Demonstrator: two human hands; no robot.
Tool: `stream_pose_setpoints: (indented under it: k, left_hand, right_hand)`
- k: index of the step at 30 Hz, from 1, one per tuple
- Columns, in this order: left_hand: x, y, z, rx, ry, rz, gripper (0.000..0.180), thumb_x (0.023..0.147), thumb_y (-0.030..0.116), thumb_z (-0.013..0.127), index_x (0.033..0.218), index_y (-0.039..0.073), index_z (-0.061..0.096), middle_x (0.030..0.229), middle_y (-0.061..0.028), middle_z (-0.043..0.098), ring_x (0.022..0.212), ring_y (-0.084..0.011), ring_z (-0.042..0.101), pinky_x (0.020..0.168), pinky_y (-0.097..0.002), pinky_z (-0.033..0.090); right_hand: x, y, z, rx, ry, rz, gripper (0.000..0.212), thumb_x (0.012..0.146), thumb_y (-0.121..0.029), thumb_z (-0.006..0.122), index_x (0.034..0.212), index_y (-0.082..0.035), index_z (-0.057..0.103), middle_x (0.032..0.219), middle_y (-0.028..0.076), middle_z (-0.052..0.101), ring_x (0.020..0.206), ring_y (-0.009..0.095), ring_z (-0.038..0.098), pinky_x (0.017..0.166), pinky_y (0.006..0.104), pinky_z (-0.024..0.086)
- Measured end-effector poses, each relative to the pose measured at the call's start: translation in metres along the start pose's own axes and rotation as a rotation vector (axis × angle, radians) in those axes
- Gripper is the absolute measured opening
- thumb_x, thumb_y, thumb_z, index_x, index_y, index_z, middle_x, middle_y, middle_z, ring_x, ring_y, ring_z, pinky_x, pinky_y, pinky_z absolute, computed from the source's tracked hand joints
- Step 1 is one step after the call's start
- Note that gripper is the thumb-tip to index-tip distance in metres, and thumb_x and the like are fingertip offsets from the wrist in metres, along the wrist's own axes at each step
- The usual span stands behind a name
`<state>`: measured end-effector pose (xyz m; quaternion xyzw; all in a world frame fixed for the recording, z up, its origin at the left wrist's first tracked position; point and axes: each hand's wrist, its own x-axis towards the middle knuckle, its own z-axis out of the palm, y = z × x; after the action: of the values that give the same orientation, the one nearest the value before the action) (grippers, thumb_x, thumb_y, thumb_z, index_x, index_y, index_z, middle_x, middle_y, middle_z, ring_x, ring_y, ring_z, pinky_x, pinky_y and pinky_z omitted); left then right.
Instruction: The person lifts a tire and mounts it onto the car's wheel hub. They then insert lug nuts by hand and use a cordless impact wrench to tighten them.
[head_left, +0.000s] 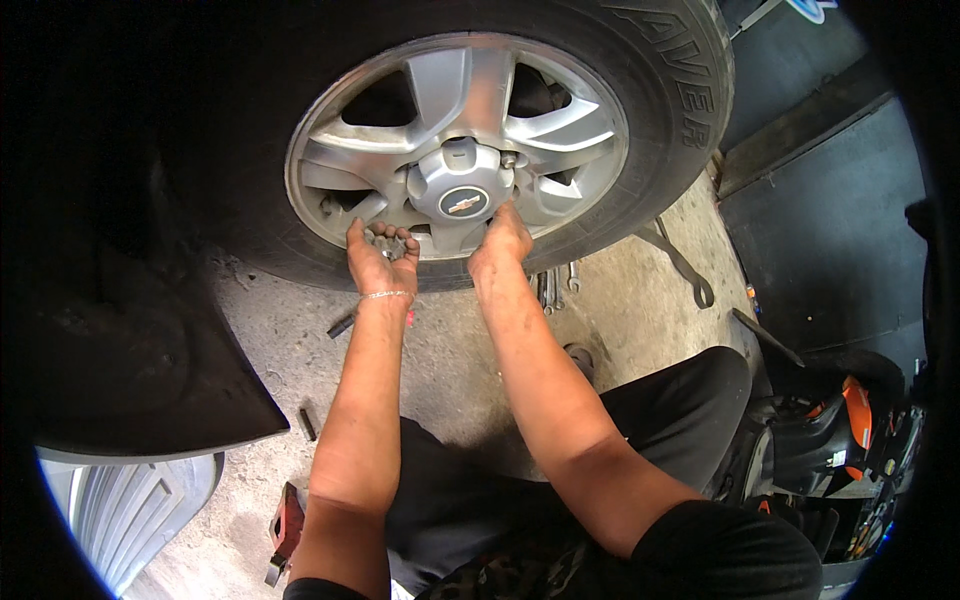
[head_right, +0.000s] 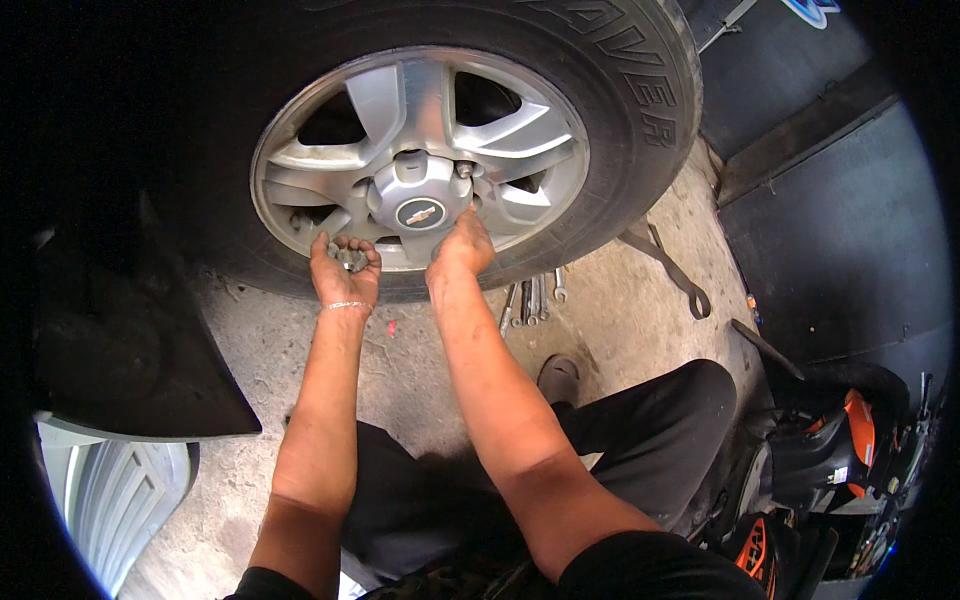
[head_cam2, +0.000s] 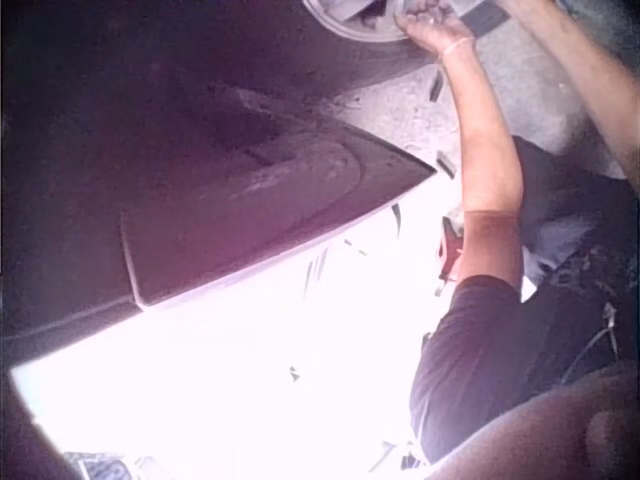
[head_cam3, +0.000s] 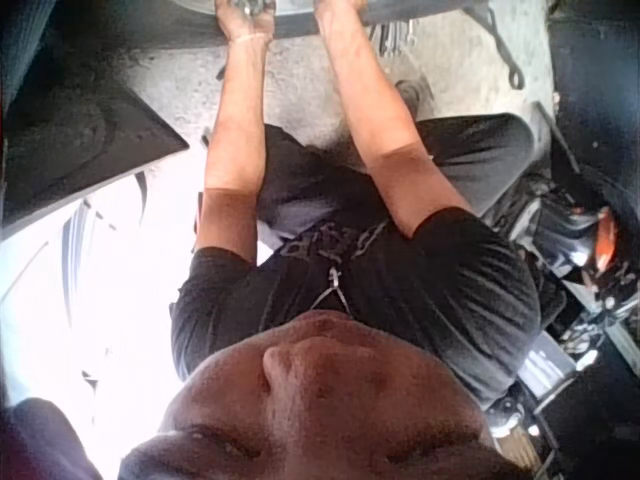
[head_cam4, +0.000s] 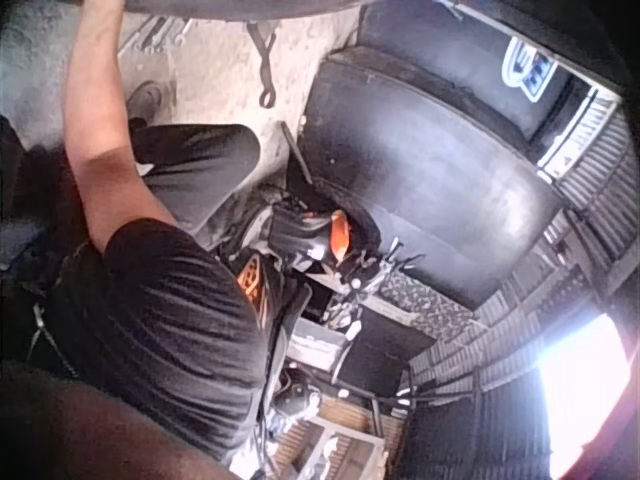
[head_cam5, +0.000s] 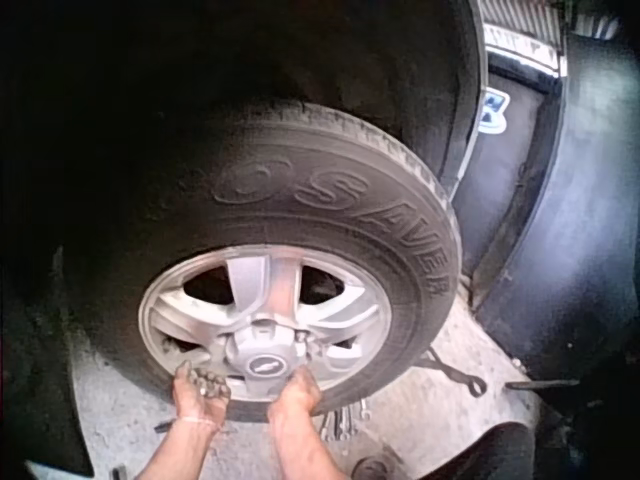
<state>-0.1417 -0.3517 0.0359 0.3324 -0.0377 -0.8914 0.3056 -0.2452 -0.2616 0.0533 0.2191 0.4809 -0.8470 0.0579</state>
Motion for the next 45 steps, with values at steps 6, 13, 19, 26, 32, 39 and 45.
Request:
stream_pose_setpoints:
  k: [6,13,19,26,32,39,45]
  left_hand:
    - [-0.002,0.003,-0.001,0.004,-0.009,0.010,0.035,0.101,0.041,0.054,0.088,0.009,0.052,0.079,-0.0050,0.054,0.071,-0.0205,0.057,0.066,-0.0337,0.050]
    - [0.000,0.002,-0.002,0.010,-0.012,0.009,0.035,0.101,0.041,0.054,0.087,0.010,0.052,0.079,-0.0048,0.053,0.074,-0.0204,0.056,0.067,-0.0338,0.049]
    - [0.002,-0.003,0.001,0.017,-0.001,-0.016,0.035,0.101,0.040,0.054,0.086,0.009,0.051,0.079,-0.0049,0.053,0.074,-0.0208,0.056,0.066,-0.0337,0.049]
    - [0.001,-0.004,0.002,0.036,-0.003,0.000,0.035,0.101,0.040,0.054,0.086,0.009,0.051,0.079,-0.0049,0.053,0.074,-0.0206,0.056,0.067,-0.0333,0.050]
    - [-0.001,-0.006,0.001,0.038,-0.028,-0.008,0.035,0.101,0.040,0.055,0.086,0.009,0.050,0.078,-0.0052,0.053,0.074,-0.0207,0.056,0.065,-0.0321,0.050]
    - [0.006,0.000,-0.004,0.043,0.006,-0.012,0.036,0.101,0.041,0.054,0.085,0.009,0.051,0.076,-0.0058,0.054,0.073,-0.0217,0.058,0.065,-0.0332,0.050]
    - [0.011,-0.001,-0.010,0.129,0.007,0.032,0.036,0.101,0.043,0.054,0.087,0.010,0.051,0.080,-0.0030,0.053,0.073,-0.0188,0.056,0.064,-0.0318,0.048]
  right_hand:
    - [-0.002,-0.003,-0.004,-0.079,0.045,-0.061,0.037,0.095,-0.011,0.067,0.127,0.010,0.064,0.128,0.015,0.068,0.114,0.023,0.064,0.099,0.0357,0.050]
    - [-0.003,0.000,-0.007,-0.078,-0.025,-0.195,0.037,0.091,-0.003,0.066,0.125,0.012,0.065,0.129,0.019,0.068,0.117,0.025,0.065,0.102,0.0350,0.049]
    - [-0.012,-0.007,-0.002,-0.079,0.052,-0.136,0.032,0.094,-0.008,0.065,0.120,0.011,0.067,0.119,0.016,0.070,0.107,0.022,0.065,0.094,0.0339,0.051]
    - [-0.012,-0.007,-0.002,-0.106,-0.006,-0.161,0.028,0.094,-0.008,0.065,0.116,0.009,0.069,0.113,0.013,0.070,0.102,0.021,0.065,0.090,0.0335,0.052]
    - [0.001,-0.001,0.002,-0.001,0.094,-0.060,0.029,0.096,-0.013,0.067,0.115,0.009,0.069,0.108,0.011,0.072,0.098,0.020,0.065,0.089,0.0353,0.051]
    - [-0.003,-0.006,-0.005,-0.224,0.036,-0.113,0.029,0.098,-0.022,0.071,0.106,0.006,0.071,0.107,0.011,0.071,0.096,0.017,0.064,0.085,0.0337,0.050]
    - [-0.002,0.006,0.000,-0.009,0.064,-0.134,0.022,0.097,-0.007,0.070,0.114,0.005,0.071,0.112,0.011,0.073,0.101,0.018,0.066,0.093,0.0308,0.051]
